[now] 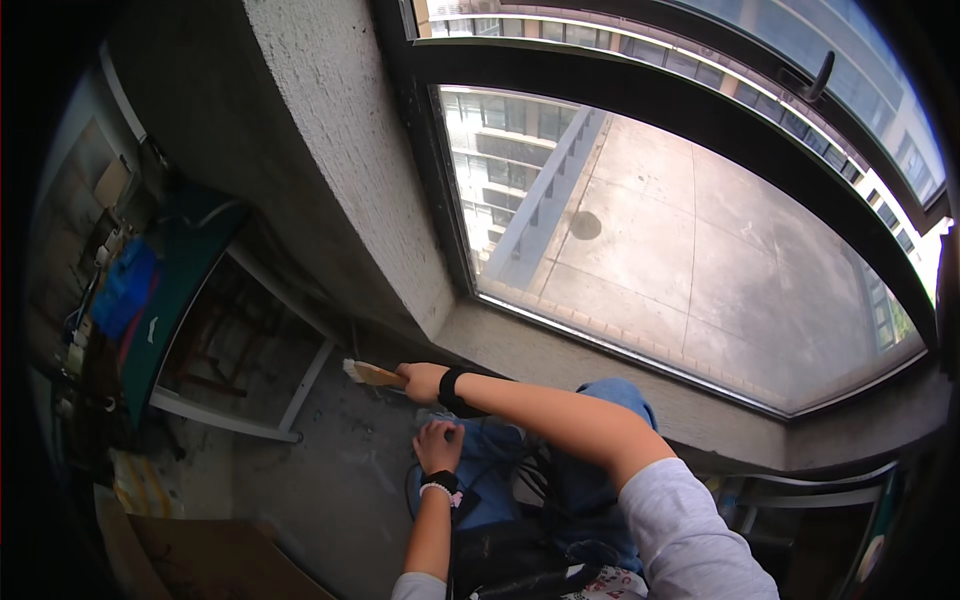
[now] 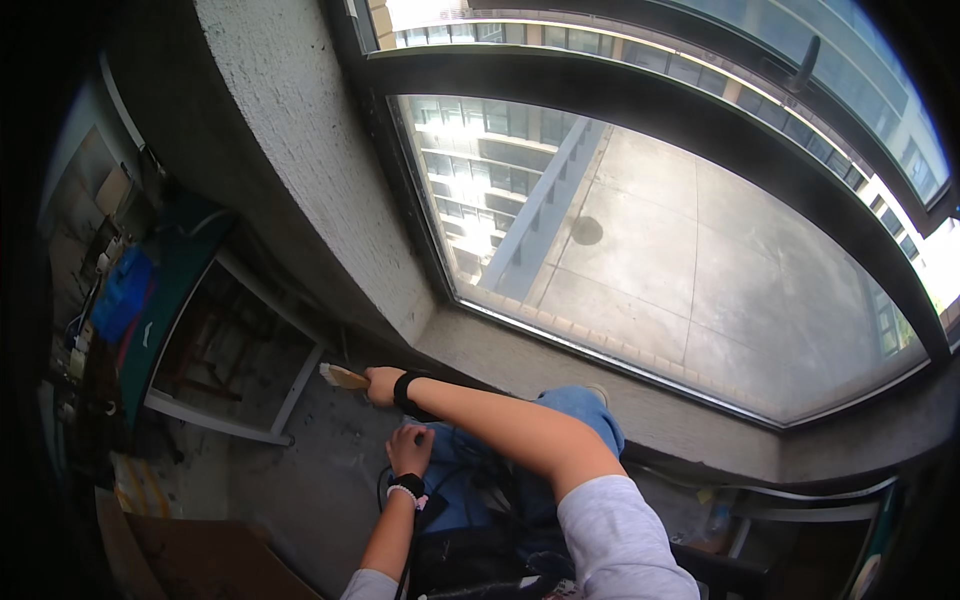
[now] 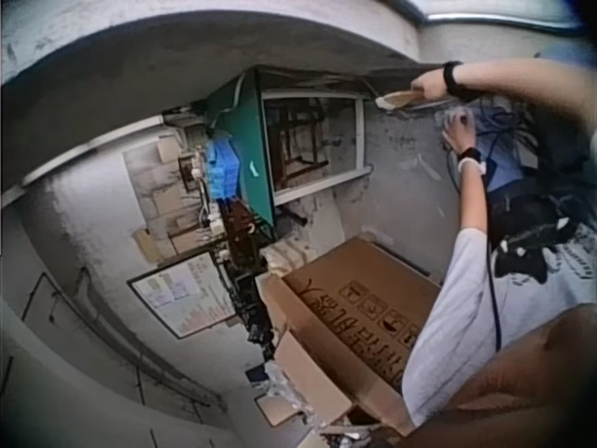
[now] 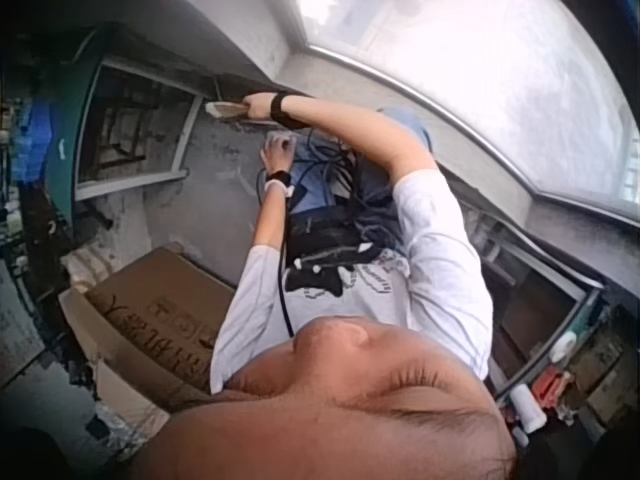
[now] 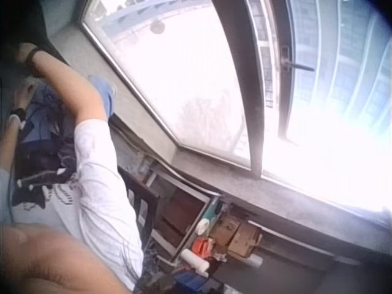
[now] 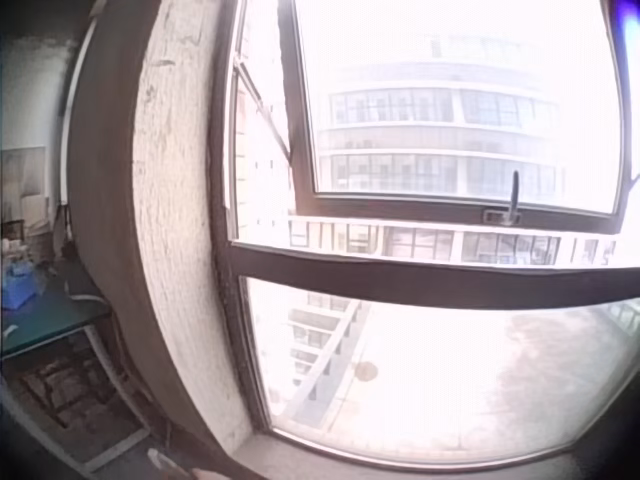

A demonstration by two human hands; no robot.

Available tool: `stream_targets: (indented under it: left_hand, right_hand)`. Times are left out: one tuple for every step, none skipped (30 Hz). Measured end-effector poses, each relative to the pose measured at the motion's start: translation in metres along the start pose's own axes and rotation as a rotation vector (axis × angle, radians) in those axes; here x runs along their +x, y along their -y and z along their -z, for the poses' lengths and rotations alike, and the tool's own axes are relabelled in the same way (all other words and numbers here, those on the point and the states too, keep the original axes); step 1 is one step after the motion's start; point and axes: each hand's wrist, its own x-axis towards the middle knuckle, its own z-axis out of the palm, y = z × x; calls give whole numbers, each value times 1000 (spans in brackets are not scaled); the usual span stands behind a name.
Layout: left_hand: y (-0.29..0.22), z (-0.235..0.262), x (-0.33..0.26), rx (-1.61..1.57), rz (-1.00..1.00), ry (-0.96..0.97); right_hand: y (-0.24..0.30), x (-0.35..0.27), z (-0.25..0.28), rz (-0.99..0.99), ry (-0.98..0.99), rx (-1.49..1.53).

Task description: Apply masking tape to the bottom frame of an open window after cleaning the edge with a brush.

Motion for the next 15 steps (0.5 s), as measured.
stream_targets:
  left_hand:
    - [-2, 3, 0, -5, 10, 12]
    - [-4, 4, 0, -9, 20, 23]
    - [-3, 4, 0, -7, 18, 20]
    - [-2, 5, 1, -36, 18, 20]
    - [0, 5, 1, -65, 17, 21]
    - [-4, 4, 2, -70, 9, 20]
    - [-4, 3, 1, -83, 3, 3]
    - [-5, 3, 0, -96, -4, -13]
    - [-3, 4, -1, -96, -3, -14]
    - [-2, 4, -2, -92, -8, -22]
    - [0, 5, -2, -87, -14, -30]
    - [-2, 5, -1, -91, -20, -30]
    - [-5, 5, -1, -93, -22, -19]
    - [-7, 5, 0, -95, -25, -8]
    - [-5, 5, 0, -93, -21, -9]
  right_hand:
    - [-1, 1, 2, -30, -14, -4]
    - [-4, 2, 8, -44, -26, -53]
    - [-9, 5, 15, -88, -52, -78]
    - [-13, 8, 23, -151, -73, -70]
    - [-18, 9, 31, -214, -95, -63]
    - [-31, 11, 41, -222, -161, -56]
    - [-36, 10, 48, -226, -219, -46]
    - [-42, 10, 57, -233, -190, 25]
    - [-39, 8, 66, -239, -158, 97]
    - [-33, 7, 70, -238, -158, 96]
    - [-28, 6, 73, -280, -171, 259]
    - [-24, 3, 78, -321, -190, 422]
    - [-21, -1, 83, -361, -209, 585]
    - [-32, 12, 81, -314, -212, 614]
    - [-26, 11, 78, -313, -207, 614]
